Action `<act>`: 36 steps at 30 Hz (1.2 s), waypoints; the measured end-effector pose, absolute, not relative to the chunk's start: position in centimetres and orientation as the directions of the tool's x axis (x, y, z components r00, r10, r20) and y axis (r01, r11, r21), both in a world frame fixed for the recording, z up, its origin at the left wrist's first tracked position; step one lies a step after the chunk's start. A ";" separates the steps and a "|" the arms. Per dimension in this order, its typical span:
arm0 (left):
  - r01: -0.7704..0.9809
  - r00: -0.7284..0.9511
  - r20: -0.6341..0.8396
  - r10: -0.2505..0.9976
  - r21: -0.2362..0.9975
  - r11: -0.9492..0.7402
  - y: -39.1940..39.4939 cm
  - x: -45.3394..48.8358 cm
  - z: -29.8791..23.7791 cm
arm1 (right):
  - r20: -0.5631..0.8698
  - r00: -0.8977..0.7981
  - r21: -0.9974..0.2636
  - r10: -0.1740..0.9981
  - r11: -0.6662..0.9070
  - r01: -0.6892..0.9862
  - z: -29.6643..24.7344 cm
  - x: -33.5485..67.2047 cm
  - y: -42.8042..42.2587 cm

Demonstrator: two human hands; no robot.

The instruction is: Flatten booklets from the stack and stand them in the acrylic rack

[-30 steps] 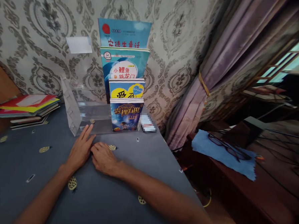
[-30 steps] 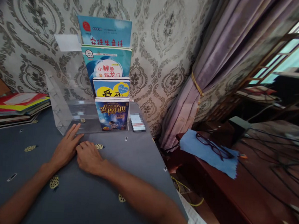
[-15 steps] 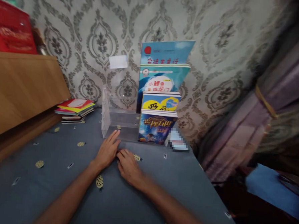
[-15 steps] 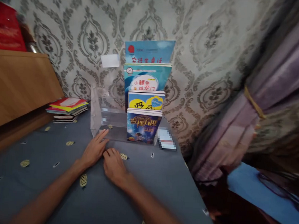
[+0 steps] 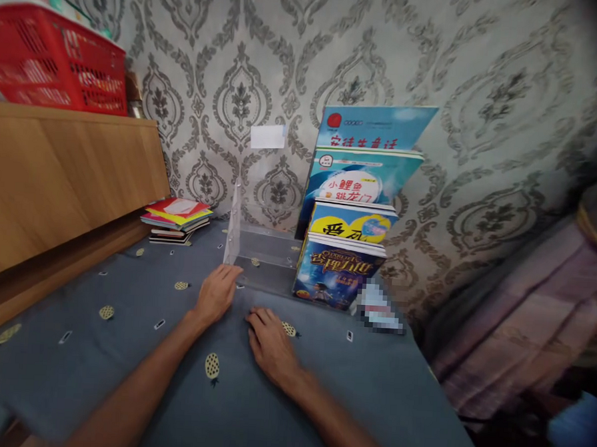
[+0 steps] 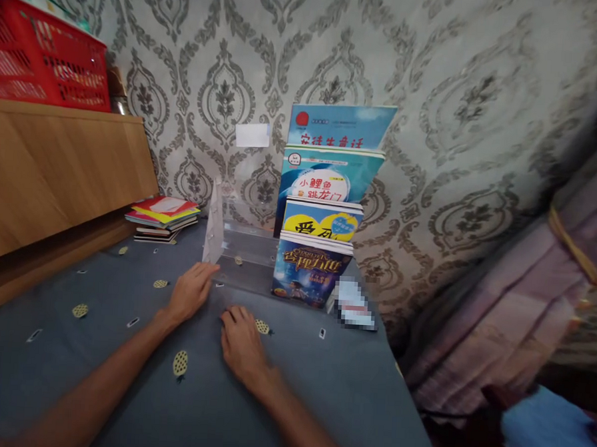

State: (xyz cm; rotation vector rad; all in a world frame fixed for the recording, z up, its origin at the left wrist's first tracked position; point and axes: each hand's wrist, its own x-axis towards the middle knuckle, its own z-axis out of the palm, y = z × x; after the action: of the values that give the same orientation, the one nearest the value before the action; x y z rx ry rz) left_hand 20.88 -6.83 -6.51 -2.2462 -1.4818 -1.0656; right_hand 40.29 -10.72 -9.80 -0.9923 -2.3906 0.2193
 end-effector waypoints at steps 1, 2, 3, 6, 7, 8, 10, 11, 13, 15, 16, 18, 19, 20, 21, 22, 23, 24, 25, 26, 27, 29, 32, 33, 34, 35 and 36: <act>0.876 0.182 0.703 0.688 0.202 -0.438 -6.7 20.3 -6.3 | 0.419 -0.587 -0.345 0.693 0.720 0.603 -9.8 40.3 -10.7; 0.879 0.142 0.716 0.684 0.226 -0.419 -6.4 19.7 -6.2 | 0.421 -0.589 -0.349 0.690 0.722 0.597 -9.7 40.3 -10.7; 0.885 0.097 0.723 0.684 0.251 -0.391 -6.1 19.0 -6.2 | 0.420 -0.591 -0.353 0.689 0.724 0.593 -9.6 40.3 -10.7; 0.916 -0.067 0.685 0.725 0.331 -0.228 -4.5 16.6 -6.2 | 0.412 -0.589 -0.367 0.695 0.718 0.591 -9.6 40.3 -10.8; 0.925 -0.128 0.655 0.745 0.350 -0.149 -3.7 15.7 -6.2 | 0.412 -0.586 -0.370 0.697 0.716 0.592 -9.6 40.3 -10.8; 0.928 -0.168 0.637 0.752 0.360 -0.099 -3.0 14.8 -6.1 | 0.415 -0.583 -0.371 0.699 0.715 0.593 -9.6 40.3 -10.8; 0.930 -0.221 0.618 0.754 0.366 -0.028 -1.5 12.9 -5.6 | 0.425 -0.576 -0.370 0.698 0.715 0.593 -9.7 40.3 -10.9; 0.933 -0.239 0.610 0.755 0.360 0.005 -0.7 11.9 -5.2 | 0.430 -0.575 -0.370 0.696 0.717 0.591 -9.7 40.3 -10.8; 0.941 -0.260 0.597 0.759 0.332 0.061 0.6 9.9 -4.2 | 0.434 -0.577 -0.369 0.692 0.721 0.587 -9.7 40.4 -10.8; 0.952 -0.257 0.580 0.773 0.290 0.099 1.8 8.2 -3.1 | 0.427 -0.583 -0.370 0.692 0.721 0.585 -9.6 40.4 -10.9; 0.956 -0.257 0.574 0.777 0.269 0.117 2.3 7.5 -2.6 | 0.420 -0.584 -0.373 0.694 0.719 0.586 -9.6 40.4 -10.9; 0.960 -0.263 0.567 0.780 0.233 0.155 3.2 6.3 -1.7 | 0.409 -0.585 -0.378 0.701 0.713 0.590 -9.4 40.4 -10.9; 0.961 -0.267 0.564 0.782 0.216 0.172 3.6 5.8 -1.4 | 0.407 -0.584 -0.381 0.703 0.711 0.591 -9.3 40.4 -11.0; 0.962 -0.268 0.558 0.785 0.199 0.187 4.0 5.5 -1.2 | 0.406 -0.582 -0.382 0.704 0.710 0.592 -9.3 40.4 -11.0; 0.963 -0.266 0.549 0.792 0.181 0.198 4.3 5.3 -1.1 | 0.406 -0.581 -0.383 0.706 0.708 0.593 -9.2 40.4 -11.0; 0.965 -0.261 0.537 0.802 0.161 0.206 4.7 5.1 -1.0 | 0.404 -0.581 -0.384 0.707 0.707 0.594 -9.2 40.4 -11.0; 0.967 -0.254 0.521 0.815 0.141 0.211 4.9 5.0 -1.0 | 0.401 -0.581 -0.384 0.708 0.706 0.595 -9.1 40.4 -11.0; 0.970 -0.245 0.503 0.829 0.121 0.213 5.2 4.9 -1.0 | 0.398 -0.581 -0.383 0.710 0.704 0.598 -9.1 40.4 -11.0; 0.972 -0.234 0.486 0.842 0.101 0.211 5.4 4.9 -1.1 | 0.395 -0.580 -0.383 0.712 0.702 0.601 -9.0 40.4 -11.0; 0.975 -0.221 0.469 0.855 0.083 0.207 5.6 4.8 -1.1 | 0.392 -0.580 -0.384 0.714 0.700 0.602 -9.0 40.4 -11.1; 0.978 -0.208 0.454 0.866 0.068 0.199 5.8 4.8 -1.2 | 0.393 -0.579 -0.386 0.715 0.700 0.602 -8.9 40.4 -11.1; 0.982 -0.186 0.432 0.882 0.048 0.183 6.2 4.9 -1.1 | 0.400 -0.575 -0.391 0.713 0.701 0.597 -8.8 40.5 -11.2; 0.982 -0.161 0.421 0.893 -0.019 0.186 6.8 4.8 -0.6 | 0.407 -0.566 -0.397 0.717 0.697 0.597 -8.8 40.6 -11.3; 0.980 -0.153 0.411 0.899 -0.055 0.192 7.0 4.8 -0.4 | 0.404 -0.566 -0.397 0.719 0.695 0.600 -8.7 40.6 -11.4; 0.976 -0.144 0.397 0.906 -0.092 0.196 7.2 4.7 -0.1 | 0.401 -0.568 -0.395 0.719 0.695 0.601 -8.7 40.7 -11.4; 0.973 -0.137 0.378 0.915 -0.122 0.196 7.4 4.6 0.2 | 0.401 -0.570 -0.393 0.718 0.696 0.601 -8.7 40.7 -11.4; 0.970 -0.133 0.360 0.923 -0.143 0.196 7.5 4.5 0.5 | 0.404 -0.569 -0.391 0.716 0.697 0.601 -8.7 40.7 -11.4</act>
State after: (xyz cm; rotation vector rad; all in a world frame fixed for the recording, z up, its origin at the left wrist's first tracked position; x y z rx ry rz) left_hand 4.51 7.53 0.54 -1.7758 -2.1111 -0.1753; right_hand 40.68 -11.35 -8.69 -1.0068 -2.3646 0.2833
